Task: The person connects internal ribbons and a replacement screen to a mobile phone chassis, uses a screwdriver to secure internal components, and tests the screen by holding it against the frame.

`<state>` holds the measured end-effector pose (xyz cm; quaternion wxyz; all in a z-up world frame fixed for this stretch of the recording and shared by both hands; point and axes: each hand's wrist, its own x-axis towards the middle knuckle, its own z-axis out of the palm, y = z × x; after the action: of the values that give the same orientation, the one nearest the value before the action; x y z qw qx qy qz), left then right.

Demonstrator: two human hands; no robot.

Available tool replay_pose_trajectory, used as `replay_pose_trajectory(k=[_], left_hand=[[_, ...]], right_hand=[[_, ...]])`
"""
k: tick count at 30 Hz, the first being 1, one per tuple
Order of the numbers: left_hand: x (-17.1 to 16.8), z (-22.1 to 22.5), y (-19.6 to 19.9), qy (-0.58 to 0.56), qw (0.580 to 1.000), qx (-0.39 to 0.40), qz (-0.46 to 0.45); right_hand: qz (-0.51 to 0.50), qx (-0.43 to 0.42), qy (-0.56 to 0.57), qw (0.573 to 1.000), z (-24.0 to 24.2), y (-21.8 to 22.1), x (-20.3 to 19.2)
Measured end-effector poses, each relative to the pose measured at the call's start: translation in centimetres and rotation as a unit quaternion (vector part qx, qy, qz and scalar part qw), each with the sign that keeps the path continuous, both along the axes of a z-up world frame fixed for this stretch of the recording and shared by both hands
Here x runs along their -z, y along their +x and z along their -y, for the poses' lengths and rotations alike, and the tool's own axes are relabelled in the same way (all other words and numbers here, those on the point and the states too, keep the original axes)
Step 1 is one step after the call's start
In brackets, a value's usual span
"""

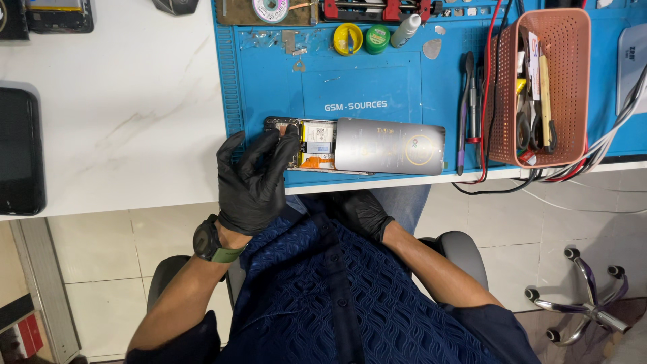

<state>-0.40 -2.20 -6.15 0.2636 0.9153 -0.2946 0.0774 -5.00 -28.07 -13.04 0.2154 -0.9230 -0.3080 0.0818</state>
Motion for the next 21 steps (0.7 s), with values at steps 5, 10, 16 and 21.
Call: replay_pose_trajectory(k=[5, 10, 16, 21], left_hand=[[-1.7, 0.7, 0.5, -0.166, 0.983, -0.031, -0.065], [0.0, 0.0, 2.0, -0.056, 0.991, -0.104, 0.056], [-1.4, 1.0, 4.3, -0.057, 0.996, -0.05, 0.04], [-5.1, 1.8, 5.0, -0.005, 0.995, 0.016, -0.099]], right_hand=[[-0.024, 0.0, 0.012, 1.0, -0.1, 0.1, -0.8], [-0.009, 0.008, 0.017, 1.0, -0.8, 0.3, -2.0], [0.001, -0.009, -0.004, 1.0, 0.4, -2.2, 5.1], [-0.015, -0.002, -0.005, 1.0, 1.4, -3.0, 8.3]])
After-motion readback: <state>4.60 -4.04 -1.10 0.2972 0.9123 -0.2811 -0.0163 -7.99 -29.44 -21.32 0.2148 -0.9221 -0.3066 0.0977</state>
